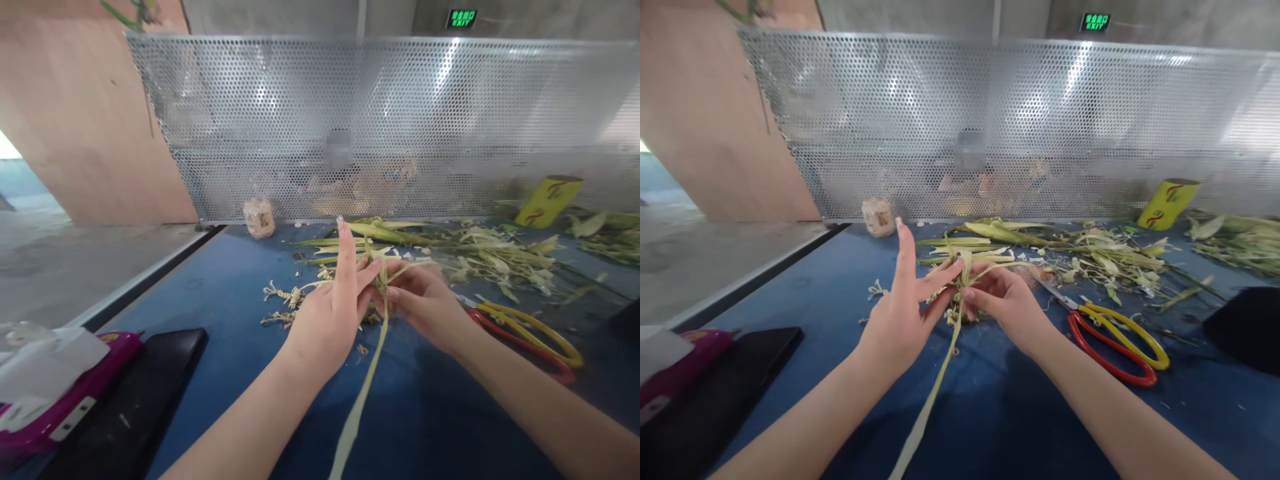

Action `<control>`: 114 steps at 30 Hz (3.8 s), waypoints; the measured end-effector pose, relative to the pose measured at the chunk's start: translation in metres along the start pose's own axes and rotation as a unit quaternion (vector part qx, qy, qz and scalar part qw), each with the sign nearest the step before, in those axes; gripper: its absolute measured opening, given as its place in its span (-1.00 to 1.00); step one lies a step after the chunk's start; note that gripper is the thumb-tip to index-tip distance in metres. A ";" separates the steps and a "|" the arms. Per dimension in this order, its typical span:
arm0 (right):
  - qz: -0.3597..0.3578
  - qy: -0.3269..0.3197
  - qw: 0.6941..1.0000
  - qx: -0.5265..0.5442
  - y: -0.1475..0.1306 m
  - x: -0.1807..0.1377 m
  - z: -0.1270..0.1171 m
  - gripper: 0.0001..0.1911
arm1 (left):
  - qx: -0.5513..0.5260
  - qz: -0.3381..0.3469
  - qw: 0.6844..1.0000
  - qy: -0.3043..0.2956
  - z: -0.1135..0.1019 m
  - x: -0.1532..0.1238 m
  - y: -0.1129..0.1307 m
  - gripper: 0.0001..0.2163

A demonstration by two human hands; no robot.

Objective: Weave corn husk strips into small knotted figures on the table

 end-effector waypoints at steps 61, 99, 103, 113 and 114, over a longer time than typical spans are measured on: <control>-0.111 0.076 0.971 -0.197 -0.044 0.015 0.009 -0.75 | -0.032 -0.027 0.995 0.095 -0.014 0.018 -0.007 -0.58; -0.125 0.162 0.966 -0.158 -0.018 -0.002 -0.007 -0.77 | -0.354 -0.175 0.891 0.225 0.023 0.000 -0.042 -0.32; -0.121 0.161 0.964 -0.173 -0.015 0.001 -0.005 -0.79 | -0.375 -0.161 0.886 0.222 0.025 -0.008 -0.044 -0.35; -0.104 0.153 0.964 -0.190 -0.019 0.003 -0.001 -0.74 | -0.457 -0.173 0.845 0.216 0.025 -0.002 -0.045 -0.24; -0.104 0.150 0.964 -0.192 -0.019 0.003 -0.002 -0.74 | -0.468 -0.171 0.839 0.219 0.025 -0.001 -0.044 -0.23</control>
Point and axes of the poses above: each hand's wrist, its own x-axis towards the middle knuckle, its own z-axis out of the palm, y = z × x, the point moved 6 cm from there along x, towards the middle knuckle, and after that the axes turned 14 degrees about z, right-handed, at the moved point
